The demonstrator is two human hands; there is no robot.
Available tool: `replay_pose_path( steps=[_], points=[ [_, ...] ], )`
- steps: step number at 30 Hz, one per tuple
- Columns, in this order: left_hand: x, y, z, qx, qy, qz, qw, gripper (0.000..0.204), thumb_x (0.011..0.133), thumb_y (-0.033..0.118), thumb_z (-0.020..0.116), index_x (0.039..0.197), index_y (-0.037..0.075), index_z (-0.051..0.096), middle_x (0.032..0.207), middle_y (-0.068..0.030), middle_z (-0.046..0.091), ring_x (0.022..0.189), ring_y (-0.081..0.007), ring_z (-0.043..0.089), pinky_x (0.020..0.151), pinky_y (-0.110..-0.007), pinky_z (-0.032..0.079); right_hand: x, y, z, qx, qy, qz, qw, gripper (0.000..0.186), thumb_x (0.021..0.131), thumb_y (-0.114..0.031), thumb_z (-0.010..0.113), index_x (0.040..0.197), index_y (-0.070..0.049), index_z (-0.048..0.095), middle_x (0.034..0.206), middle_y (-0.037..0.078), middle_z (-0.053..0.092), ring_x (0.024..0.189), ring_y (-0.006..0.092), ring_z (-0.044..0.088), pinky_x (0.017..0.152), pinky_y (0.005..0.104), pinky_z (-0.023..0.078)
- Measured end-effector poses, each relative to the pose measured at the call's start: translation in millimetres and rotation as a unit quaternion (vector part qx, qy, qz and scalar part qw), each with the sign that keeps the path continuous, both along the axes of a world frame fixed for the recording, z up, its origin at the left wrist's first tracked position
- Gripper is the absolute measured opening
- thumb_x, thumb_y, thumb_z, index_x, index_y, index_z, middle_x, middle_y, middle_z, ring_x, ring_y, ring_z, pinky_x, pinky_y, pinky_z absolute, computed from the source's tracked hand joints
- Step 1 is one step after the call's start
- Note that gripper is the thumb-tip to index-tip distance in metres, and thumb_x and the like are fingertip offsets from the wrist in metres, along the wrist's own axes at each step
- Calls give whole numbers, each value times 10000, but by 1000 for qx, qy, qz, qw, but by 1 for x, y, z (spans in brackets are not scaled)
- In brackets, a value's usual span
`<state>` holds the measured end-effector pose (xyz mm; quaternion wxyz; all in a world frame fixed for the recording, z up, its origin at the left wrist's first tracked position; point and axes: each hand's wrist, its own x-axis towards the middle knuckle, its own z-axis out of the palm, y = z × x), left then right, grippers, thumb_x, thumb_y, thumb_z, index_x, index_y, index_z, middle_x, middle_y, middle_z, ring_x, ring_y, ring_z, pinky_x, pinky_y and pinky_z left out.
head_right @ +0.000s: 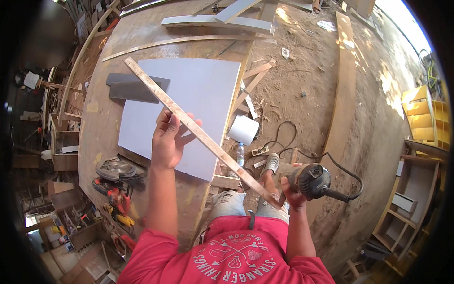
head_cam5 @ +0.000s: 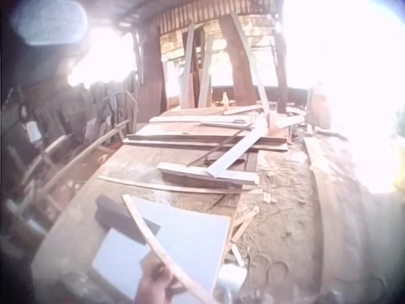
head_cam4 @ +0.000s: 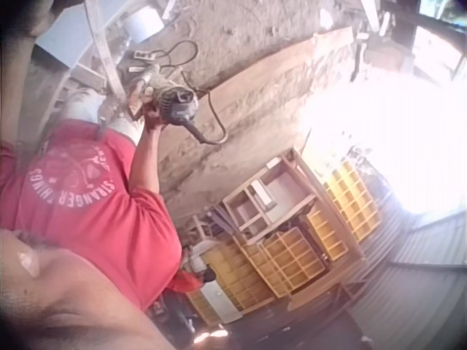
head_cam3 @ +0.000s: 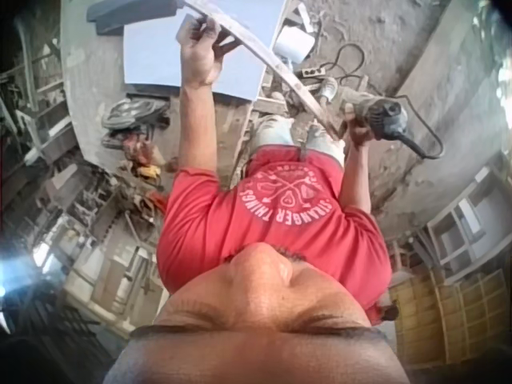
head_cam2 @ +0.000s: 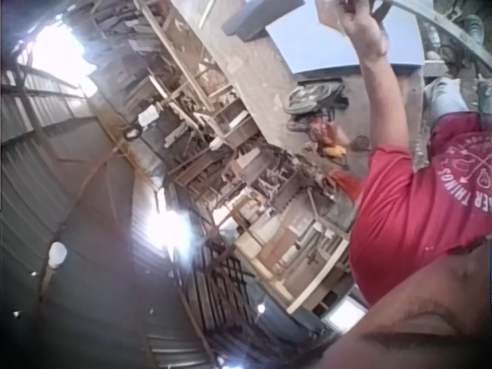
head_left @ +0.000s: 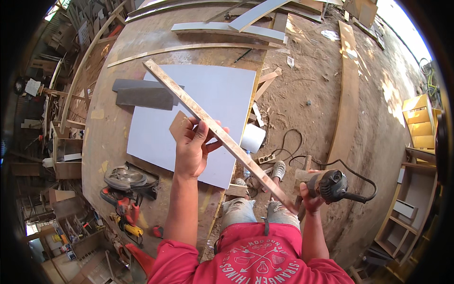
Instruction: The person shapes the edge of a wood board using a wood router while aligning the cut with a metal square. The person holds the board and router against the square, runs the router along the length of the board, and then places the board on a stack with other wooden pieces.
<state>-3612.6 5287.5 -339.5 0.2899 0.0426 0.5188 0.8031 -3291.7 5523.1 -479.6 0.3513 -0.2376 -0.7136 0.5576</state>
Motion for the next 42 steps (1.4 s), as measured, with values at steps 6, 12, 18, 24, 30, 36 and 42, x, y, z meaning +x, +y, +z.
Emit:
replay_pose_path(
  steps=[6, 12, 18, 24, 30, 36, 42],
  points=[
    [0, -24, 0, 58, -4, 5, 998, 334, 1121, 315, 596, 1342, 65, 589, 1245, -180, 711, 1132, -346, 756, 898, -488, 703, 8, -16, -3, 30, -15, -2, 999, 736, 865, -103, 872, 1475, -67, 461, 1335, 128, 618, 1220, 251, 622, 1041, 420, 537],
    [1, -32, 3, 83, -8, 6, 997, 347, 1134, 319, 567, 1365, 62, 582, 1238, -179, 713, 1121, -346, 759, 908, -493, 703, 9, -25, 1, 18, -4, -2, 1000, 727, 869, -84, 863, 1474, -68, 460, 1334, 124, 618, 1226, 251, 619, 1043, 424, 535],
    [-5, -36, -4, 55, -14, 17, 998, 281, 1116, 320, 612, 1239, 69, 634, 1207, -155, 726, 1111, -333, 765, 915, -489, 698, 10, -22, -2, 55, 7, 8, 998, 729, 869, -54, 848, 1484, -69, 457, 1359, 119, 603, 1244, 254, 613, 1054, 431, 532],
    [-10, -39, -12, 25, -31, 33, 999, 277, 1123, 309, 608, 1260, 71, 647, 1214, -136, 744, 1101, -294, 759, 936, -490, 682, 16, -22, 1, 51, -16, 13, 998, 747, 861, -50, 840, 1496, -67, 446, 1361, 125, 600, 1245, 261, 613, 1063, 433, 522],
    [-14, -35, -13, 2, -38, 35, 999, 277, 1124, 313, 607, 1248, 68, 646, 1206, -132, 743, 1091, -283, 763, 920, -462, 692, 16, -21, 6, 87, -28, 13, 996, 757, 858, -77, 844, 1499, -71, 443, 1348, 130, 606, 1237, 266, 616, 1062, 442, 517],
    [-25, -22, -23, -43, -34, 52, 997, 290, 1100, 339, 659, 1198, 67, 633, 1150, -121, 740, 1030, -252, 771, 866, -412, 685, 15, -31, 4, 61, -6, -6, 998, 767, 844, -106, 857, 1491, -77, 446, 1333, 126, 606, 1216, 268, 629, 1053, 436, 517],
    [-44, 10, -52, -133, 21, 91, 987, 334, 1053, 320, 746, 1093, 9, 631, 975, -117, 735, 866, -203, 755, 759, -318, 622, 21, -51, -1, 53, -30, 1, 998, 758, 838, -142, 865, 1466, -68, 447, 1322, 124, 592, 1225, 262, 620, 1053, 439, 514]
  ],
)
